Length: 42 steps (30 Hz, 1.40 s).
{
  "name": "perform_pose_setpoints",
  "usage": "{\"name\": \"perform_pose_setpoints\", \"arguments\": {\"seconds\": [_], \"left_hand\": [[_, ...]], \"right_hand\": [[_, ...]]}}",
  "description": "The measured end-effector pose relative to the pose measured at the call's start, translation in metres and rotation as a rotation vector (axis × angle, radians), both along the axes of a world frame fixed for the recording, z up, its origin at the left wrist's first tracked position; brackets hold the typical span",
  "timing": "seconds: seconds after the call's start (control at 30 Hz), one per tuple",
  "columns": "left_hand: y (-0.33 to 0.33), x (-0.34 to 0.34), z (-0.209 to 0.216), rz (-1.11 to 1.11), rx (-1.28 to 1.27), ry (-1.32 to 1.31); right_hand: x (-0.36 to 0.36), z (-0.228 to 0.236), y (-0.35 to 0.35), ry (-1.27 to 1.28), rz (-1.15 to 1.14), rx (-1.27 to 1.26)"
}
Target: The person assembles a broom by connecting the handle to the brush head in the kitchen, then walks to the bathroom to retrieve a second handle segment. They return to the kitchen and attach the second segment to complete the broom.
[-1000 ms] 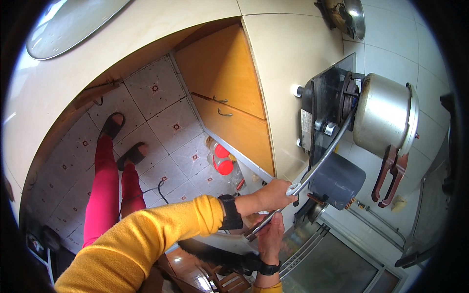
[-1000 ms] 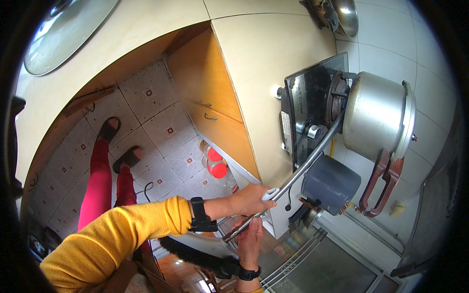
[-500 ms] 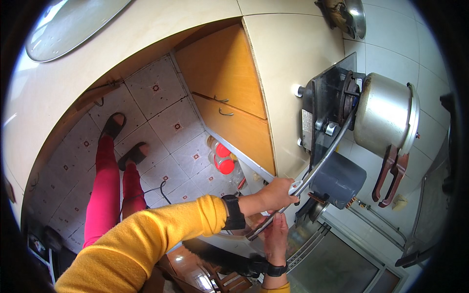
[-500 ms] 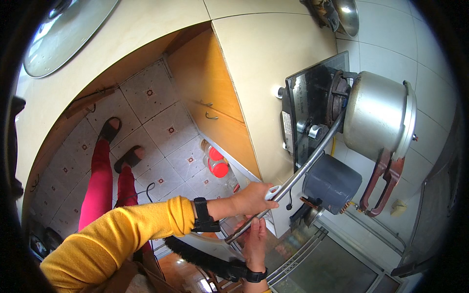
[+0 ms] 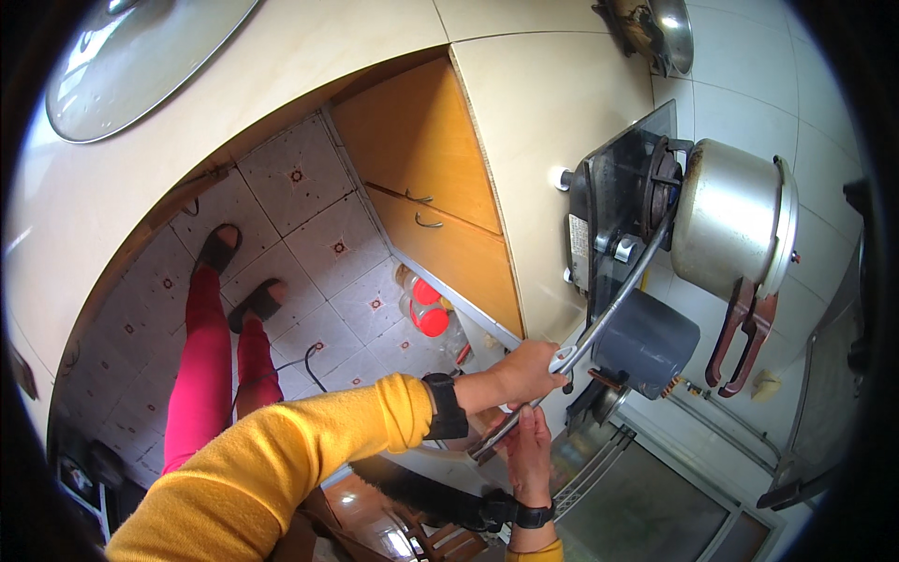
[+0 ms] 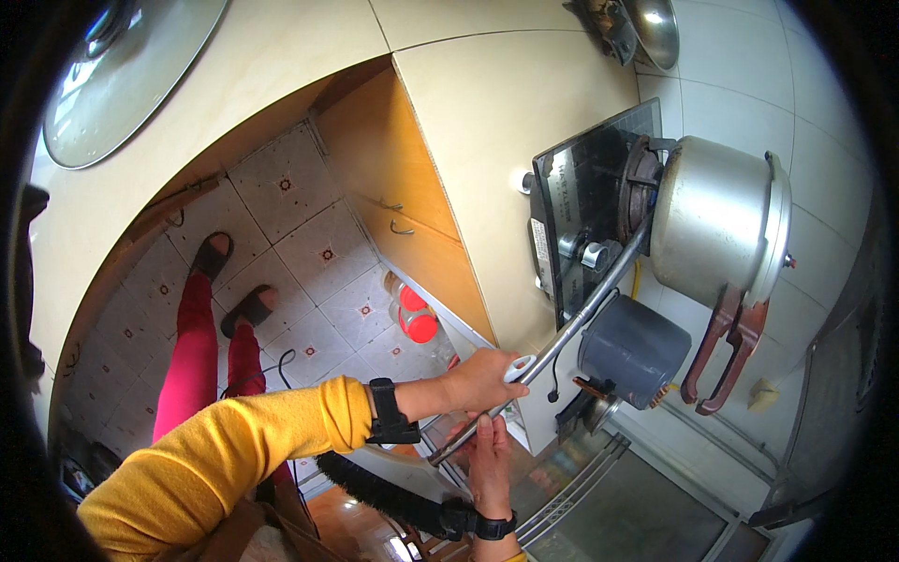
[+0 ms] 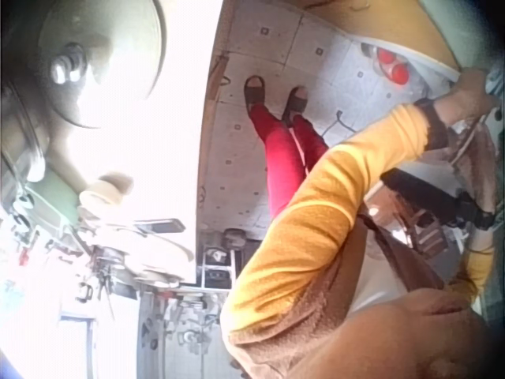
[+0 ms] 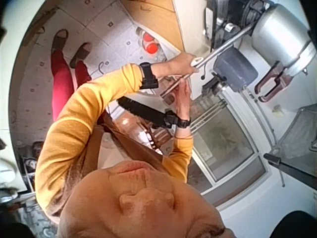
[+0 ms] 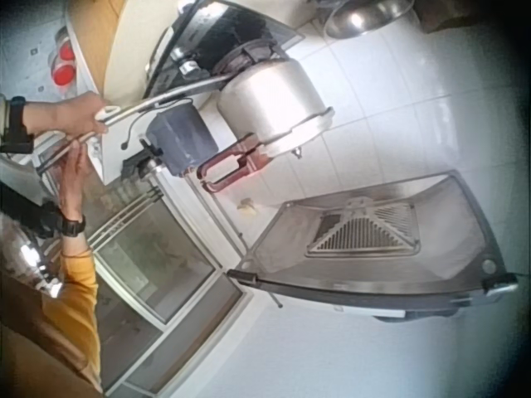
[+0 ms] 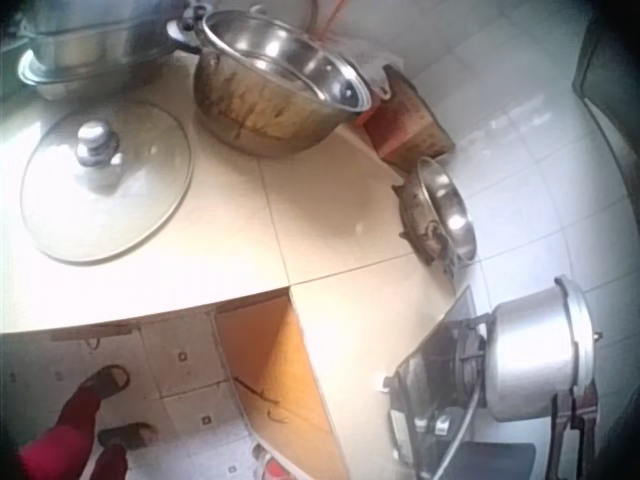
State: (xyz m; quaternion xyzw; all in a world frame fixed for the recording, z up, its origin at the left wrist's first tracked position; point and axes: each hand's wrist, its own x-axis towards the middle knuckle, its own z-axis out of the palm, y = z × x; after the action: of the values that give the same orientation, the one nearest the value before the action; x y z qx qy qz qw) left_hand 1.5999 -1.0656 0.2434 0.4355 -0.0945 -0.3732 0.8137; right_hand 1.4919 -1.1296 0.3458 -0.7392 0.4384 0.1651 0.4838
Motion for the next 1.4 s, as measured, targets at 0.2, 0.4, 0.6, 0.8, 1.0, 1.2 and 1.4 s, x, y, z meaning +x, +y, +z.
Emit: {"name": "perform_pose_setpoints", "arguments": {"seconds": [0.2, 0.4, 0.6, 0.8, 1.0, 1.2, 1.4], "left_hand": [[0.0, 0.001, 0.001, -0.015, 0.044, 0.013], [0.009, 0.005, 0.004, -0.101, -0.106, 0.28], [0.012, 0.007, 0.007, -0.005, 0.02, 0.06], [0.006, 0.004, -0.003, -0.046, 0.261, -0.084], [0.002, -0.004, -0.012, -0.018, 0.261, -0.081], [0.012, -0.01, -0.021, -0.123, 0.242, -0.018], [0.058, 0.015, -0.029, -0.082, 0.279, 0.248]], "right_hand": [[0.003, -0.004, -0.007, 0.045, 0.097, -0.028], [0.031, -0.006, -0.014, -0.135, -0.12, 0.106], [0.078, -0.023, -0.045, -0.185, -0.022, 0.054], [0.104, -0.044, -0.057, -0.245, 0.064, -0.022], [0.11, -0.045, -0.052, -0.239, -0.033, -0.026], [0.102, -0.049, -0.052, -0.267, -0.074, 0.059], [0.063, -0.058, -0.039, -0.265, -0.058, 0.18]]}}
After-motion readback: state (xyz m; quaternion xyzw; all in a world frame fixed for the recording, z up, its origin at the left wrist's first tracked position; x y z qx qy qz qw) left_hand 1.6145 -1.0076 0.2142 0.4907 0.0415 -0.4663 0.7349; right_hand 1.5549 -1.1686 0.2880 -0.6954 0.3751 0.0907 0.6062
